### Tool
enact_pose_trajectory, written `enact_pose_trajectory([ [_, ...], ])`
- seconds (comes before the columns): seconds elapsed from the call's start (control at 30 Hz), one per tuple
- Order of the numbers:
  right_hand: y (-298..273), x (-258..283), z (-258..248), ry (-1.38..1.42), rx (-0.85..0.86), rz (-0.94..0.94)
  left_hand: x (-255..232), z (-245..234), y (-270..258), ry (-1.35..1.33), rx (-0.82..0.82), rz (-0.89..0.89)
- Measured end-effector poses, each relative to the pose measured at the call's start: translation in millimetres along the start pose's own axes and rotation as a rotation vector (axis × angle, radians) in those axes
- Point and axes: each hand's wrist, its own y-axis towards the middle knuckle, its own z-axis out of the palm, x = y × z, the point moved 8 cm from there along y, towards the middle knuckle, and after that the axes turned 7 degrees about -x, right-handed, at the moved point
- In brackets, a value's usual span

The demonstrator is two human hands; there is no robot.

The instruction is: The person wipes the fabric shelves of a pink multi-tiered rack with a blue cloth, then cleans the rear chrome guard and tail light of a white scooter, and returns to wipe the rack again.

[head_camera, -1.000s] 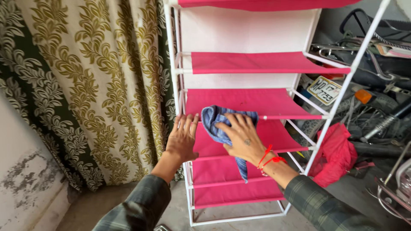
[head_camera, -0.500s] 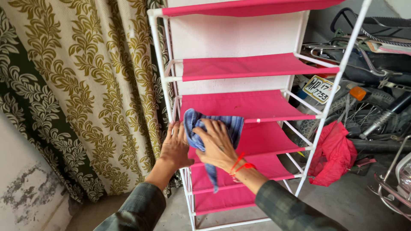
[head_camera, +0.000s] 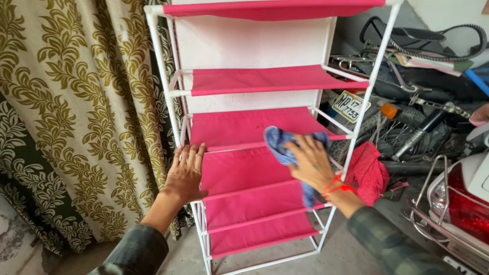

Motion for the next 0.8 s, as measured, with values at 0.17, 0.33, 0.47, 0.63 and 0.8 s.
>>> enact_pose_trajectory([
  [0.17,3,9,-5,-0.013,-0.041,0.019,0,-5,-5,0.003,0.012,-0.012],
  [0.33,29,84,11,0.234,-0.098,-0.034,0,-4,-5,-0.03,-0.006,-0.025],
  [0.47,44,149,21,0.327,-0.054,-0.143,3,2,-1,-0.028,0.019,-0.027],
  [0.63,41,134,19,0.276,-0.047,-0.166,4,-2,-3,-0.049,-0.024,-0.024],
  [0.8,14,49,3,0.193,-0.05,-0.075,2,-3,-3,-0.009,0.024,-0.02],
])
